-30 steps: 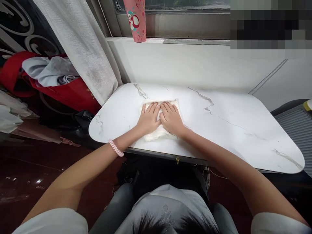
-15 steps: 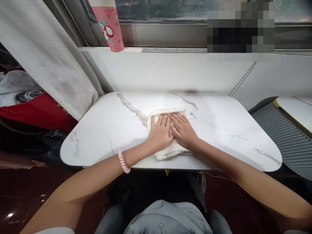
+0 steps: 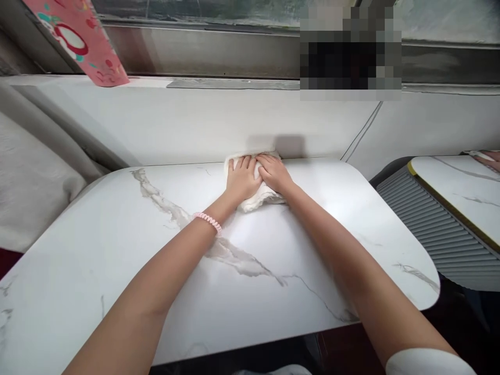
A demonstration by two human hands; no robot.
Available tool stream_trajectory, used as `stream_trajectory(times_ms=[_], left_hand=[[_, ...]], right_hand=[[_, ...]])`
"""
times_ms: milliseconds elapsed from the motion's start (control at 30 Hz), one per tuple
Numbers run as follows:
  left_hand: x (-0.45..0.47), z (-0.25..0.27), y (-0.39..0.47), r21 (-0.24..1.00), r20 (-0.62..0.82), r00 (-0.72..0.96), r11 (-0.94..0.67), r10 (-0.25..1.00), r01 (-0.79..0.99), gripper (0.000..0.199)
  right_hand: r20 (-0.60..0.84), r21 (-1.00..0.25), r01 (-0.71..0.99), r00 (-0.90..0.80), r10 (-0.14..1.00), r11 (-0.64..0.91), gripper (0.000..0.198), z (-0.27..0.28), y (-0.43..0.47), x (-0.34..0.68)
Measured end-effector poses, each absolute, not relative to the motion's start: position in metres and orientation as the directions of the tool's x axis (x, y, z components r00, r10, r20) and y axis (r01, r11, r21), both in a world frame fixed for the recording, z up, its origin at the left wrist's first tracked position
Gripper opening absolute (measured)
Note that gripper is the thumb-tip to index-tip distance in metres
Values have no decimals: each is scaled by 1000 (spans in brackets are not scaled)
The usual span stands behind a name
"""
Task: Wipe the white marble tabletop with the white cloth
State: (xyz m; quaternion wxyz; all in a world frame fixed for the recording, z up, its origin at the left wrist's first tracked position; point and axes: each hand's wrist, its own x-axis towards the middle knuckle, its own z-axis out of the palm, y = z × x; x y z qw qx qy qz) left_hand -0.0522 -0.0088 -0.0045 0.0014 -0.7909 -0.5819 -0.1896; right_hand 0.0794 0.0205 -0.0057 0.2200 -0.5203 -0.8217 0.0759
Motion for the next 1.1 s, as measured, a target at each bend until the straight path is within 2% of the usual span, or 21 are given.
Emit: stream_trajectory(times_ms=[167, 300, 433, 533, 733, 900, 1100], left_hand=[[-50, -7, -3, 229, 324, 262, -344, 909, 911, 53], [-39, -5, -31, 232, 300, 275, -349, 914, 908, 55], [-17, 0, -91, 206, 247, 271, -323, 931, 924, 59], [-1, 2, -146, 203, 203, 362, -400, 910, 894, 64], [21, 2, -225, 323, 95, 452, -457, 887, 829, 67], [43, 2, -215, 340, 54, 420, -412, 906, 845, 68], [75, -6, -134, 382, 94, 372, -378, 924, 843, 62]], right_hand=[[301, -306, 839, -362, 882, 449, 47, -5, 20, 80], [277, -281, 856, -360, 891, 433, 49, -5, -7, 92], [250, -261, 831, -434, 866, 492, 50, -3, -66, 120], [244, -237, 839, -436, 866, 489, 53, -3, -128, 144], [176, -187, 873, -421, 890, 450, 59, 1, -223, 174], [174, -187, 865, -437, 883, 465, 64, -1, -205, 192], [223, -252, 854, -407, 886, 455, 69, -9, -117, 217]])
